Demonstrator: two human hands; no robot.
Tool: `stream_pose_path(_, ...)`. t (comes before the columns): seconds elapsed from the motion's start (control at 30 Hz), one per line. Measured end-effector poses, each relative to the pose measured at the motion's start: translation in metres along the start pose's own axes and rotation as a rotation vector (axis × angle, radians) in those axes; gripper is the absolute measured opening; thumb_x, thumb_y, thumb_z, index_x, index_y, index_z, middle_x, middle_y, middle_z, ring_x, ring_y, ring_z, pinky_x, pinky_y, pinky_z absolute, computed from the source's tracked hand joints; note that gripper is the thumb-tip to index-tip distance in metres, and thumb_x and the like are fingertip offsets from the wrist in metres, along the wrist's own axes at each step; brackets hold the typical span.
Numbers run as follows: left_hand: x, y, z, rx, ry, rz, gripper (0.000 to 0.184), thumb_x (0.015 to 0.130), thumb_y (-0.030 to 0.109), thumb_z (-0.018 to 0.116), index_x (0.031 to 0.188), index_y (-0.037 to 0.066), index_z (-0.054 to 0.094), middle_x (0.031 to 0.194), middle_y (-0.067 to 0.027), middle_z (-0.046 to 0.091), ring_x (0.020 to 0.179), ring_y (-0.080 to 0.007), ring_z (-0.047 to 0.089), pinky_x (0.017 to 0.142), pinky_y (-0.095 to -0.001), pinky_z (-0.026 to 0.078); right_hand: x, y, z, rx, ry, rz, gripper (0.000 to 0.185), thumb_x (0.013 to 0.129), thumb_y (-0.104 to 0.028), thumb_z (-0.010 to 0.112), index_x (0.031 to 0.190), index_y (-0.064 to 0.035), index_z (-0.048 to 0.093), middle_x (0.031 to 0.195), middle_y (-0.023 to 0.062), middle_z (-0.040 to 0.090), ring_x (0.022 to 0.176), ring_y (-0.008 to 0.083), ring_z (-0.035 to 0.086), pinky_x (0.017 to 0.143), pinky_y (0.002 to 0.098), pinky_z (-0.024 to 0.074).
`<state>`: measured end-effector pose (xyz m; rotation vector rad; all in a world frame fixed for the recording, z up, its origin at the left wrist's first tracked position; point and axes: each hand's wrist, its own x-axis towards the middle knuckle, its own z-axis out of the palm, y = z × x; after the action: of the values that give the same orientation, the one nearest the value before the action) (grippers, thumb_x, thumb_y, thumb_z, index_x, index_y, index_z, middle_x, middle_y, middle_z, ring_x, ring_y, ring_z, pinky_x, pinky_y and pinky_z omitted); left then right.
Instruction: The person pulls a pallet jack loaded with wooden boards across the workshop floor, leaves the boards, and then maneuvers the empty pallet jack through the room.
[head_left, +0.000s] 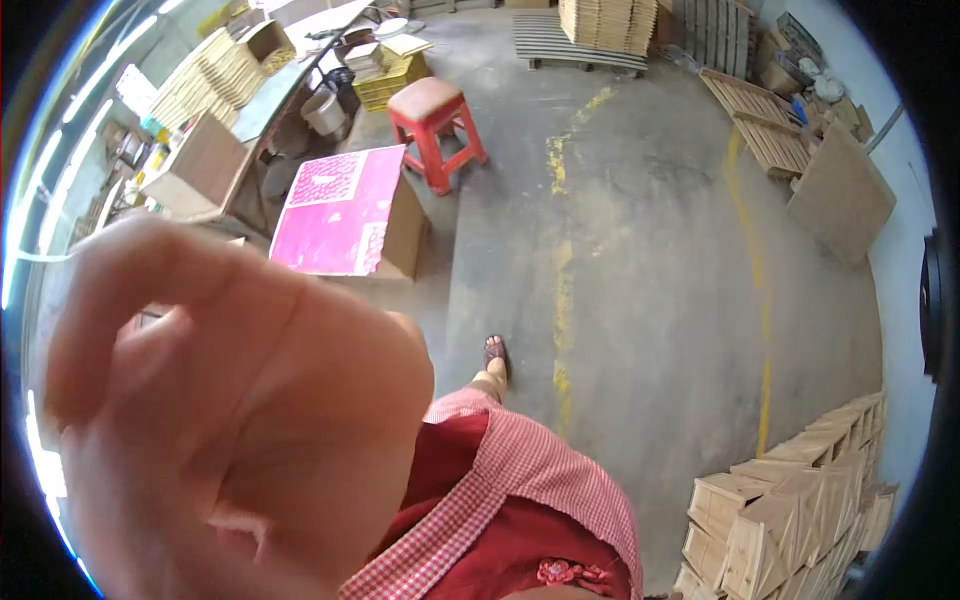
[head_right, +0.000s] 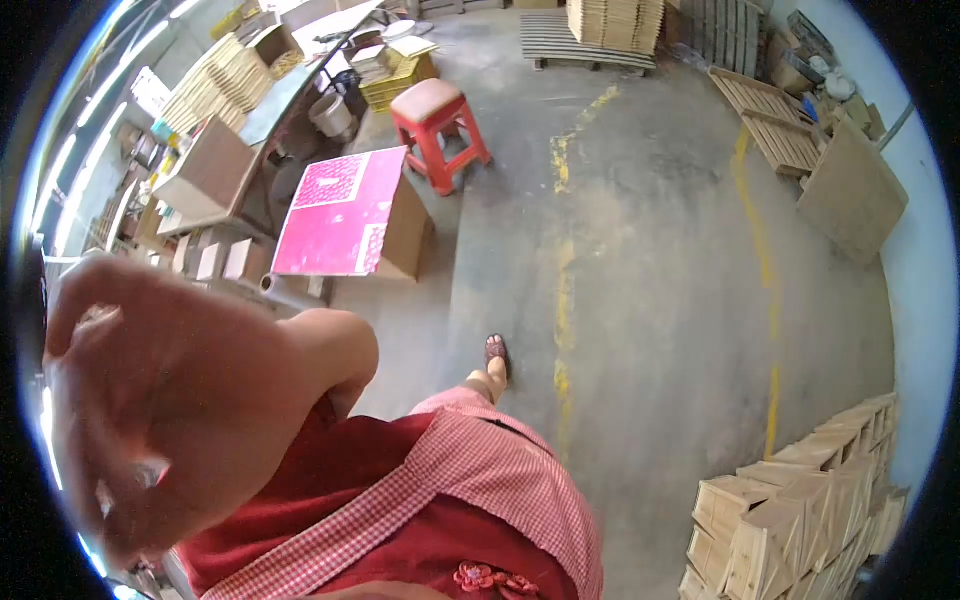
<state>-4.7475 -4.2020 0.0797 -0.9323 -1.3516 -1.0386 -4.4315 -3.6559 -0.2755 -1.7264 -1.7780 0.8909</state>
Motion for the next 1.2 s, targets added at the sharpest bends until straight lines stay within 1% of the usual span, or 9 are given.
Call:
stream_pose_path(0.1,-0.035,-0.109,-0.022,0.178,-0.041,-0.155,0.014,0.087,0.003,0.054,0.100,0.003,0.060,0.086,-0.0094,0.066,0.070,-0.0184,0.062,0.081,-0.0362,0.046,-0.093,-0.106,0.067,0.012,0.026,-0.015,0.073,0.081,-0.006,0.058,0.142,0.0120,0.022,0.124,0.0349,0.050,0.103,0.0404,0.057,0.090,0.0408,0.0498)
stream_pose_path(0.13,-0.053,-0.150,-0.025,0.298,-0.051,-0.239,0.021,0.090,-0.002,0.049,0.110,-0.002,0.056,0.091,-0.0137,0.065,0.071,-0.0224,0.063,0.075,-0.0365,0.051,-0.083,-0.083,0.090,-0.048,0.093,-0.036,0.060,0.083,-0.009,0.063,0.134,0.0094,0.039,0.119,0.0287,0.056,0.102,0.0365,0.057,0.089,0.0406,0.0501)
stream_pose_path(0.23,-0.111,-0.242,-0.020,-0.123,0.012,-1.007,0.018,0.095,0.001,0.054,0.112,-0.004,0.058,0.103,-0.0092,0.063,0.084,-0.0143,0.063,0.078,-0.0271,0.051,-0.124,-0.141,0.156,-0.070,0.053,0.002,0.057,0.083,-0.010,0.063,0.133,0.0085,0.041,0.118,0.0281,0.057,0.102,0.0362,0.058,0.088,0.0408,0.0504)
stream_pose_path(0.37,-0.244,-0.329,-0.038,0.037,-0.213,-1.453,0.017,0.093,0.010,0.062,0.106,-0.002,0.062,0.088,-0.0036,0.064,0.075,-0.0102,0.062,0.068,-0.0261,0.052,-0.149,-0.215,0.229,-0.099,-0.010,-0.024,0.055,0.083,-0.011,0.063,0.130,0.0074,0.043,0.117,0.0272,0.058,0.101,0.0358,0.059,0.087,0.0410,0.0508)
stream_pose_path(0.57,-0.350,-0.389,-0.079,0.360,-0.735,-1.672,0.028,0.087,0.019,0.065,0.109,0.001,0.064,0.094,-0.0123,0.067,0.076,-0.0199,0.067,0.070,-0.0338,0.055,-0.144,-0.306,0.370,-0.176,-0.166,-0.118,0.050,0.083,-0.012,0.063,0.127,0.0058,0.047,0.116,0.0260,0.059,0.101,0.0352,0.060,0.086,0.0413,0.0514)
stream_pose_path(0.73,-0.451,-0.444,-0.170,0.735,-0.983,-1.541,0.033,0.084,0.027,0.064,0.107,0.004,0.066,0.099,-0.0162,0.069,0.087,-0.0291,0.068,0.079,-0.0394,0.053,-0.149,-0.388,0.494,-0.227,-0.286,-0.189,0.047,0.083,-0.014,0.063,0.124,0.0044,0.050,0.114,0.0250,0.061,0.100,0.0348,0.061,0.085,0.0415,0.0519)
stream_pose_path(0.87,-0.401,-0.464,-0.228,0.914,-0.707,-2.135,0.040,0.082,0.031,0.063,0.113,0.006,0.065,0.107,-0.0174,0.068,0.101,-0.0342,0.065,0.088,-0.0407,0.051,-0.168,-0.455,0.577,-0.250,-0.377,-0.235,0.044,0.083,-0.015,0.063,0.121,0.0033,0.052,0.113,0.0242,0.062,0.100,0.0344,0.062,0.085,0.0417,0.0523)
stream_pose_path(1.07,-0.413,-0.496,-0.282,0.824,-0.021,-2.392,0.043,0.088,0.028,0.061,0.116,-0.004,0.061,0.099,-0.0130,0.065,0.076,-0.0202,0.067,0.065,-0.0324,0.059,-0.221,-0.522,0.664,-0.268,-0.411,-0.254,0.040,0.083,-0.017,0.063,0.117,0.0017,0.056,0.111,0.0230,0.063,0.099,0.0338,0.063,0.084,0.0420,0.0529)
stream_pose_path(1.2,-0.446,-0.542,-0.296,0.824,-0.127,-2.383,0.043,0.088,0.031,0.060,0.117,-0.001,0.062,0.099,-0.0149,0.068,0.073,-0.0217,0.070,0.067,-0.0331,0.058,-0.265,-0.554,0.707,-0.291,-0.399,-0.282,0.038,0.083,-0.018,0.063,0.115,0.0006,0.058,0.110,0.0221,0.064,0.098,0.0334,0.064,0.083,0.0422,0.0533)
